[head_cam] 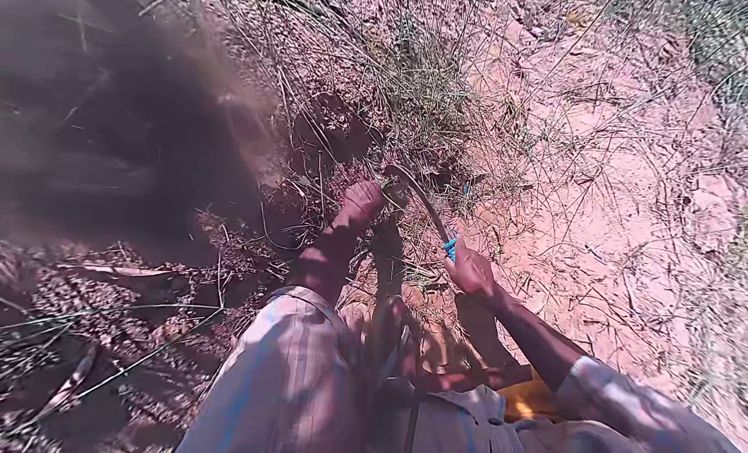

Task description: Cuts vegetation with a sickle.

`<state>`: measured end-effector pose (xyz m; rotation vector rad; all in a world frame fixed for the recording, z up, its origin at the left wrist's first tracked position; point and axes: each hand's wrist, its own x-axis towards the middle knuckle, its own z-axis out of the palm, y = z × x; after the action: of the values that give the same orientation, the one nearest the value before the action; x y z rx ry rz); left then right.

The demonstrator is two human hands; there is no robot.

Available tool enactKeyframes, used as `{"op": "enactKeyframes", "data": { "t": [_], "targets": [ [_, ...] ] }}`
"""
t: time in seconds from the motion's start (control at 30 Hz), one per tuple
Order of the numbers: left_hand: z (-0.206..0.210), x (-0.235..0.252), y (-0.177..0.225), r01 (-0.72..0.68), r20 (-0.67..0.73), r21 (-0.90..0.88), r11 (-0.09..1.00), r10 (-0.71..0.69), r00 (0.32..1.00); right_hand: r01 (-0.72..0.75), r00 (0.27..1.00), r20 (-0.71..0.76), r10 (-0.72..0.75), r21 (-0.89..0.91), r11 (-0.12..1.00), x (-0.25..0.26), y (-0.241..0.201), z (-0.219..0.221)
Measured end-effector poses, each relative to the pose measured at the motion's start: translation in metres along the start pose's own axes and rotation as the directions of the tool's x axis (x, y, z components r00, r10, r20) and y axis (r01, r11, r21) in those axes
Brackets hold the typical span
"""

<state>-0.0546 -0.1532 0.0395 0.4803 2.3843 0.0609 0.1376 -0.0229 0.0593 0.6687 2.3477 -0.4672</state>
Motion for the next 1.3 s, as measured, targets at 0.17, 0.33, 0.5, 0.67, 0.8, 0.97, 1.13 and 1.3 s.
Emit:
{"op": "enactKeyframes", "data": {
  "t": [0.17, 0.33, 0.5, 0.67, 0.8, 0.97, 1.13, 1.3],
  "targets": [
    [0.021, 0.025, -0.022, -0.086, -0.106, -0.022, 0.996, 0.084, 0.991, -0.003, 1.0, 0.027, 0.004, -0.022, 1.0, -0.03, -0.003, -0.012],
    [0.05, 0.02, -0.073, -0.057, -0.137, -0.099, 0.993, 0.043, 0.99, -0.143, 0.97, 0.211, 0.123, 0.086, 0.986, -0.11, 0.088, 0.027],
    [0.072, 0.002, -0.03, 0.002, -0.07, -0.066, 0.998, -0.007, 0.998, -0.039, 0.999, -0.02, 0.045, 0.26, 0.965, -0.106, 0.091, 0.015],
    [0.067, -0.02, -0.021, -0.065, 0.005, 0.06, 0.996, 0.065, 0.998, 0.132, 0.988, -0.115, -0.105, 0.264, 0.955, -0.052, 0.024, -0.039],
    [0.086, -0.071, -0.023, -0.235, 0.358, 0.284, 0.93, 0.124, 0.925, 0.27, 0.962, -0.157, -0.225, 0.39, 0.88, -0.044, 0.018, -0.028],
    [0.059, -0.076, -0.027, -0.346, 0.586, 0.292, 0.892, 0.119, 0.801, 0.105, 0.989, -0.138, -0.045, 0.471, 0.876, -0.076, 0.055, -0.013],
    [-0.031, -0.011, -0.022, -0.057, -0.066, -0.184, 0.981, 0.046, 0.997, 0.031, 0.966, -0.22, 0.133, 0.612, 0.79, -0.069, 0.094, 0.022],
    [-0.008, 0.06, -0.021, 0.02, -0.245, -0.796, 0.605, -0.352, 0.903, 0.067, 0.927, -0.347, 0.14, 0.523, 0.85, -0.049, 0.111, 0.032]
  ]
}}
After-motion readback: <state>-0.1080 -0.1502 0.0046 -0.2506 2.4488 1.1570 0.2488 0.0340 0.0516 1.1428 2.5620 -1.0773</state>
